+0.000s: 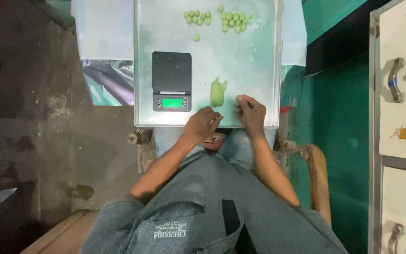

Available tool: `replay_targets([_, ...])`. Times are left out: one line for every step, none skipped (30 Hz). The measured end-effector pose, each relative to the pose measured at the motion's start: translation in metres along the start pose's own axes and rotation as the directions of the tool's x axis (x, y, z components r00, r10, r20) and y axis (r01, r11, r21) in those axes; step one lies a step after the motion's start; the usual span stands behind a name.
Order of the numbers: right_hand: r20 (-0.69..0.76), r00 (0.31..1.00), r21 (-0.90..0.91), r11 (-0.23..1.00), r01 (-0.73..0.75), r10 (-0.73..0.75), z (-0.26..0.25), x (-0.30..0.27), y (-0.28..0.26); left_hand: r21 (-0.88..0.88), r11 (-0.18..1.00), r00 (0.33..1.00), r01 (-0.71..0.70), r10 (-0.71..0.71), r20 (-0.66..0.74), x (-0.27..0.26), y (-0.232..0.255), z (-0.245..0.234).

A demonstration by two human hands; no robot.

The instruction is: Portioning green dough by weight and rolling it into small balls on a metal tray

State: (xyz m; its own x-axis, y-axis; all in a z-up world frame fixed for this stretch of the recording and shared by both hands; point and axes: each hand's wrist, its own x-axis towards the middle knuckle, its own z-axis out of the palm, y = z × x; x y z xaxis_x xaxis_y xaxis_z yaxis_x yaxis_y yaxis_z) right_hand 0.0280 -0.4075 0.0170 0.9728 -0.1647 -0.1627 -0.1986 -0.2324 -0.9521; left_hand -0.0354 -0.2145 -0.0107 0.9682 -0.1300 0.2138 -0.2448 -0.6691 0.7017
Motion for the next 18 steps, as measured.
replay_targets([-0.001,1.000,0.007,1.000,0.001,-0.001,-0.003,0.000,0.004,0.006,1.000,1.000,-0.004,0.004,0.002,-0.001,0.002,0.001])
replay_targets([0.024,0.999,0.006,1.000,-0.024,0.024,-0.003,0.000,0.008,0.000,0.999,0.997,0.038,-0.038,0.063,-0.003,0.002,-0.002])
replay_targets([0.049,0.998,0.003,0.999,-0.050,0.049,-0.002,0.001,0.012,-0.004,0.997,0.989,0.081,-0.080,0.124,-0.004,0.002,-0.004])
replay_targets([0.047,0.997,0.009,0.998,-0.064,0.063,-0.003,-0.002,0.010,0.001,0.996,0.987,0.085,-0.085,0.138,-0.006,0.005,-0.006])
replay_targets([0.072,0.995,0.014,0.998,-0.069,0.068,-0.003,-0.004,0.008,0.012,0.997,0.986,0.077,-0.078,0.149,-0.007,0.007,-0.008])
replay_targets([0.096,0.993,0.020,0.997,-0.069,0.067,-0.001,-0.002,0.004,0.025,0.998,0.985,0.066,-0.069,0.158,-0.005,0.009,-0.011])
replay_targets([0.095,0.993,0.028,0.997,-0.078,0.075,-0.004,0.004,0.008,0.031,0.997,0.983,0.067,-0.071,0.168,0.001,0.010,-0.011])
replay_targets([0.123,0.989,-0.020,0.997,-0.075,0.077,-0.005,0.004,0.013,0.011,0.997,0.976,0.080,-0.081,0.205,0.001,0.012,-0.013])
replay_targets([0.152,0.985,-0.068,0.995,-0.070,0.080,-0.006,0.004,0.020,-0.008,0.995,0.966,0.095,-0.090,0.241,0.001,0.013,-0.014])
replay_targets([0.150,0.983,-0.061,0.994,-0.093,0.101,-0.005,-0.005,0.014,-0.001,0.995,0.960,0.103,-0.099,0.262,-0.004,0.017,-0.017])
replay_targets([0.160,0.982,-0.014,0.995,-0.094,0.096,-0.005,-0.014,0.007,-0.022,0.995,0.971,0.097,-0.090,0.223,-0.008,0.021,-0.020])
replay_targets([0.164,0.984,0.032,0.997,-0.073,0.066,-0.004,-0.010,-0.007,-0.045,0.996,0.984,0.074,-0.065,0.166,0.002,0.024,-0.024])
replay_targets([0.157,0.985,0.039,0.997,-0.072,0.065,-0.001,-0.007,-0.006,-0.041,0.997,0.984,0.066,-0.058,0.170,0.005,0.023,-0.027])
replay_targets([0.167,0.985,0.063,0.996,-0.064,0.053,0.000,-0.008,-0.002,-0.059,0.996,0.986,0.063,-0.053,0.157,0.004,0.022,-0.027])
replay_targets([0.176,0.984,0.087,0.995,-0.056,0.040,0.003,-0.009,0.003,-0.077,0.995,0.988,0.060,-0.048,0.145,0.001,0.022,-0.028])
replay_targets([0.179,0.983,0.085,0.995,-0.057,0.041,0.006,-0.010,0.009,-0.077,0.995,0.988,0.062,-0.051,0.143,0.000,0.019,-0.026])
replay_targets([0.182,0.983,0.060,0.997,-0.050,0.038,0.010,-0.010,0.014,-0.125,0.990,0.995,0.072,-0.062,0.080,-0.002,0.016,-0.024])
replay_targets([0.184,0.982,0.029,0.999,-0.046,0.040,0.010,-0.012,0.021,-0.180,0.980,0.997,0.081,-0.078,0.019,-0.005,0.016,-0.020])
